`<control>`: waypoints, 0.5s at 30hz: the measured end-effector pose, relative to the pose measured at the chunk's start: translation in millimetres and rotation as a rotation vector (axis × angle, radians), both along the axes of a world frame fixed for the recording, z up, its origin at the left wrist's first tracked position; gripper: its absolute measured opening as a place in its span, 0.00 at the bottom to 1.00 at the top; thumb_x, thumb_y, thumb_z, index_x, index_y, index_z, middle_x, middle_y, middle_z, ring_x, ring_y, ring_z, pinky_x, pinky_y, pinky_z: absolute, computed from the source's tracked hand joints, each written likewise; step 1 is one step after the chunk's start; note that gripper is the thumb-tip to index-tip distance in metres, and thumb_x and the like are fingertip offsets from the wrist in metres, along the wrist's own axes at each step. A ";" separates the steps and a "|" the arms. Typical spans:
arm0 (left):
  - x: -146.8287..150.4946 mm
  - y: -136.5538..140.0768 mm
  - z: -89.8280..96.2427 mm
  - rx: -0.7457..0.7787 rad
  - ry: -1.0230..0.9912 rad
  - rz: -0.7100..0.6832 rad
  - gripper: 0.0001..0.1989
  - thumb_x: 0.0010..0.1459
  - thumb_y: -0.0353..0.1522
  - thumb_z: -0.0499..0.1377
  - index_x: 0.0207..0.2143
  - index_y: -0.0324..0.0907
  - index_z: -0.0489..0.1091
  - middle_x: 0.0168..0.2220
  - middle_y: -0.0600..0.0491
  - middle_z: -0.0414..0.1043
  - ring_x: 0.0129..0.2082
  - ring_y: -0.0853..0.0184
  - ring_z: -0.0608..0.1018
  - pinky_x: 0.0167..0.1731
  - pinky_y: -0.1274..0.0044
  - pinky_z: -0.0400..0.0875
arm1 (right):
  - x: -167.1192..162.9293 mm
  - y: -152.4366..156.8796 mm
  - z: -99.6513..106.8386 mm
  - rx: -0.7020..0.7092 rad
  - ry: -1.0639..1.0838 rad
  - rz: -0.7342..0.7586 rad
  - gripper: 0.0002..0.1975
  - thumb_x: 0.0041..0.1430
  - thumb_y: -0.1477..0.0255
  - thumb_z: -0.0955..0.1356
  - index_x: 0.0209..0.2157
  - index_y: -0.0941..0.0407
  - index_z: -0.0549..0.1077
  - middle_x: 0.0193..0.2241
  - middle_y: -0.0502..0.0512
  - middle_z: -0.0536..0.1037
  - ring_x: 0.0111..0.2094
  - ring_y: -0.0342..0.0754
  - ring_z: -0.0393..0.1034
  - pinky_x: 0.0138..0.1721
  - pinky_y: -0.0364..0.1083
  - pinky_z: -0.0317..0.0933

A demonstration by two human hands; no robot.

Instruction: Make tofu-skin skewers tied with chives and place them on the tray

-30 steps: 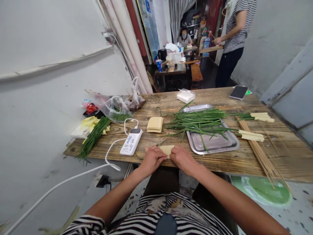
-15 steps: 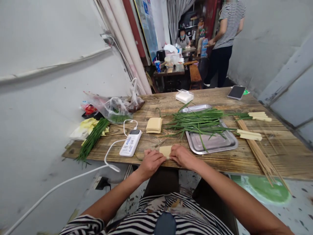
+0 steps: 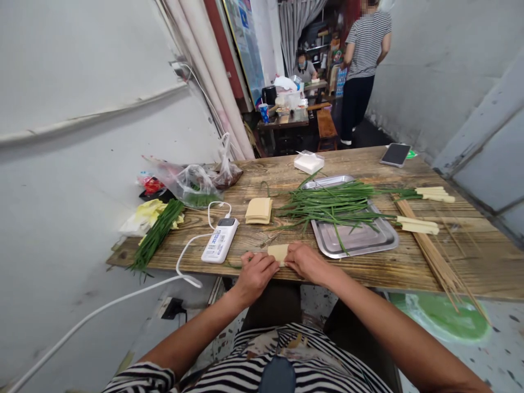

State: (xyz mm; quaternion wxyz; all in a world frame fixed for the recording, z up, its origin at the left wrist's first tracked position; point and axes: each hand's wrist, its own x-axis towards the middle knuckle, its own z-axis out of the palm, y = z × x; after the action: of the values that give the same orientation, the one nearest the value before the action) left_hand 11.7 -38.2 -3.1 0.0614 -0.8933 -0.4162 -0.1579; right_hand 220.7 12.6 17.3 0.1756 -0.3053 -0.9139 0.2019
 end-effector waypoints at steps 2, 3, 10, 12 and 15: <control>0.9 -0.6 0.3 -0.007 0.005 0.006 0.09 0.65 0.29 0.51 0.45 0.44 0.68 0.41 0.51 0.72 0.44 0.63 0.69 0.43 0.68 0.52 | 0.6 1.5 -0.6 -0.010 0.008 0.017 0.10 0.60 0.77 0.66 0.26 0.58 0.76 0.27 0.53 0.72 0.32 0.45 0.62 0.34 0.43 0.53; 1.3 -0.4 0.7 -0.015 0.015 0.000 0.09 0.64 0.28 0.51 0.44 0.43 0.68 0.40 0.50 0.72 0.44 0.63 0.69 0.43 0.68 0.52 | 1.1 2.3 -0.9 -0.013 0.010 0.024 0.09 0.60 0.76 0.66 0.26 0.58 0.76 0.27 0.53 0.72 0.32 0.45 0.63 0.34 0.43 0.54; 2.6 6.6 5.3 -0.062 0.037 -0.027 0.08 0.64 0.27 0.50 0.42 0.41 0.68 0.37 0.50 0.72 0.42 0.63 0.67 0.42 0.67 0.52 | 1.0 -2.2 0.5 0.031 -0.054 -0.027 0.08 0.60 0.76 0.66 0.28 0.58 0.76 0.27 0.54 0.73 0.32 0.46 0.64 0.35 0.43 0.54; 3.1 8.3 7.0 -0.086 0.032 -0.016 0.08 0.64 0.27 0.50 0.41 0.42 0.68 0.36 0.51 0.71 0.41 0.63 0.67 0.42 0.67 0.52 | -0.2 -5.1 0.7 0.061 -0.077 -0.049 0.08 0.61 0.75 0.66 0.30 0.59 0.76 0.28 0.54 0.73 0.32 0.46 0.64 0.36 0.44 0.54; 3.9 9.0 9.6 -0.112 0.023 -0.009 0.08 0.64 0.27 0.50 0.39 0.42 0.69 0.36 0.51 0.71 0.41 0.64 0.67 0.41 0.68 0.52 | -1.4 -7.6 -0.1 0.132 -0.123 -0.055 0.10 0.63 0.73 0.64 0.29 0.59 0.74 0.28 0.54 0.72 0.32 0.46 0.63 0.36 0.44 0.53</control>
State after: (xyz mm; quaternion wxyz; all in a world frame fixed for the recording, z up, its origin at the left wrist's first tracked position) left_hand 15.7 -29.2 6.5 0.0156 -0.8990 -0.4196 -0.1244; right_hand 219.2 5.1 17.2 0.1445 -0.3300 -0.9255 0.1173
